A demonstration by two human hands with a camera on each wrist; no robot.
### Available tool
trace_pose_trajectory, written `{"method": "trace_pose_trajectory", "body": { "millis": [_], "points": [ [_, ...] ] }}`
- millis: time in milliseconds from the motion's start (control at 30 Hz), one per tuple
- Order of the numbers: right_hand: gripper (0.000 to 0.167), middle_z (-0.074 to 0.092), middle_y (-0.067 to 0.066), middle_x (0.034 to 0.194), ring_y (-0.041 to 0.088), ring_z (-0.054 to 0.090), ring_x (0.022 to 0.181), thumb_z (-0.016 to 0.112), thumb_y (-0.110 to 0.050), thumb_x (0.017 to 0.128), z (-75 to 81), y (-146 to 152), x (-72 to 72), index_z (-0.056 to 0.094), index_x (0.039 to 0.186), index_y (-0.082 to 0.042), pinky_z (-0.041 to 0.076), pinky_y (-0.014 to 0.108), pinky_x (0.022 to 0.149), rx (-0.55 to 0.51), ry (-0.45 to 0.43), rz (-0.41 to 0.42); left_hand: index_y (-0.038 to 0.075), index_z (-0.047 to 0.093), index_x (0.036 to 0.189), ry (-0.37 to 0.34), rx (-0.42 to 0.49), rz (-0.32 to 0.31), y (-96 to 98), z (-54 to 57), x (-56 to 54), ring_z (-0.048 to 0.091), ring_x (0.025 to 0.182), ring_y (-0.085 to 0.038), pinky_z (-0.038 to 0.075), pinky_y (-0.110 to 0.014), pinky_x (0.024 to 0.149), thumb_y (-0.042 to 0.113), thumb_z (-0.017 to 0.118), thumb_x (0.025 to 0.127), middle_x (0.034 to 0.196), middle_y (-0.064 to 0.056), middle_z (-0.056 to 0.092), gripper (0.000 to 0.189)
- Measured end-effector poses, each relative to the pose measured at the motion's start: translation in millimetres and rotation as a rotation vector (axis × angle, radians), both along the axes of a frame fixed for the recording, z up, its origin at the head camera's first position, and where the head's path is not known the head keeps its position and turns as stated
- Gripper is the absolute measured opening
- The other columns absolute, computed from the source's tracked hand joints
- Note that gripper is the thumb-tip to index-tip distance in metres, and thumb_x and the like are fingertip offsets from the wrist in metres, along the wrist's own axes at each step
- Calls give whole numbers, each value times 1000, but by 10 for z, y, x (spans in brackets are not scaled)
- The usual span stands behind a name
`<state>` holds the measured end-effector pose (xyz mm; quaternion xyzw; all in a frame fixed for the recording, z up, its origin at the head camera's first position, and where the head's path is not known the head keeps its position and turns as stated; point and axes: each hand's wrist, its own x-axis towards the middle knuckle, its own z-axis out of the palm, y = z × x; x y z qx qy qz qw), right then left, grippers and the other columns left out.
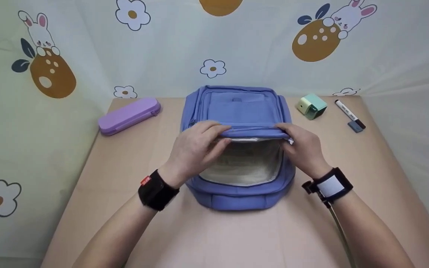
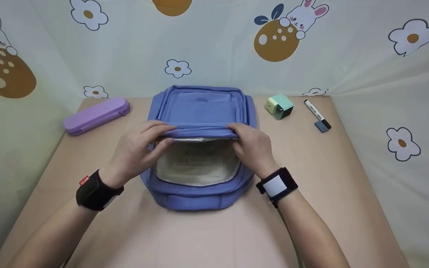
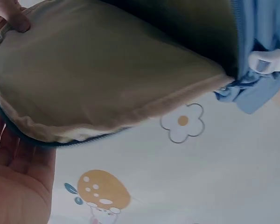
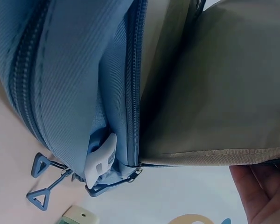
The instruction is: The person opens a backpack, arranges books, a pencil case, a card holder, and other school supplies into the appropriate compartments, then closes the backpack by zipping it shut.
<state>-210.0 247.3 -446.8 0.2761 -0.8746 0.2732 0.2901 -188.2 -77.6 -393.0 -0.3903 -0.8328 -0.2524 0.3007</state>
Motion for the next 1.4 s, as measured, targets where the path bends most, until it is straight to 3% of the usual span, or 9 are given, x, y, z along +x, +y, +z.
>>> {"method": "trace_pose_trajectory", "body": {
  "millis": [100,200,333,433,533,633,800,1067,1400],
  "points": [
    [39,74,13,116,30,71,105,75,6,83,1,1,6,71,121,-4,57,48,86,2,-10,-4,6,67,131,-49,9,96,-257,-63,-111,64,115,-25,52,-39,98,32,59,104,123,-9,68,38],
    [38,74,13,116,30,71,105,74,5,83,12,-1,3,71,120,-5,57,49,84,9,-11,-12,5,64,135,-118,-15,243,-634,-177,-291,62,119,-31,48,-44,102,31,58,104,130,-13,65,41],
    [38,73,13,117,30,71,106,71,6,83,32,2,-8,71,120,-5,57,49,82,8,-16,-20,1,60,139,-279,-136,450,-1207,-408,-556,58,121,-40,44,-52,105,27,59,101,134,-20,61,45],
    [40,74,13,117,30,71,105,68,7,83,44,13,-12,71,121,-5,57,49,82,-4,-26,-26,-5,57,139,-401,-256,573,-1594,-593,-711,53,125,-47,39,-57,109,23,60,99,137,-27,56,49],
    [41,73,13,117,30,71,105,67,7,83,61,21,-12,71,121,-5,58,49,81,-7,-36,-34,-9,45,146,-512,-341,664,-1902,-739,-797,39,137,-52,26,-62,116,23,58,100,148,-33,44,58],
    [40,73,15,118,31,71,105,67,7,84,77,14,-10,71,122,-4,58,49,82,-6,-44,-32,-10,26,155,-603,-356,731,-2143,-857,-825,19,147,-53,9,-64,120,28,53,103,159,-36,24,70],
    [40,73,15,117,31,71,105,69,7,83,76,-10,-8,71,122,-3,58,48,83,-10,-47,-30,-8,7,159,-695,-317,781,-2369,-955,-857,4,151,-52,2,-63,120,35,48,106,163,-35,5,80],
    [40,73,15,117,32,71,105,70,7,83,69,-35,-10,71,122,-4,58,48,85,0,-50,-17,-12,7,157,-763,-344,783,-2457,-1042,-835,4,149,-54,5,-64,120,32,38,109,162,-37,4,73],
    [42,74,14,115,31,72,104,69,8,81,63,-27,-3,71,121,-4,57,49,82,17,-38,-29,-23,25,148,-671,-413,750,-2380,-956,-832,23,142,-59,16,-62,119,12,35,107,151,-46,24,54]
  ]
}}
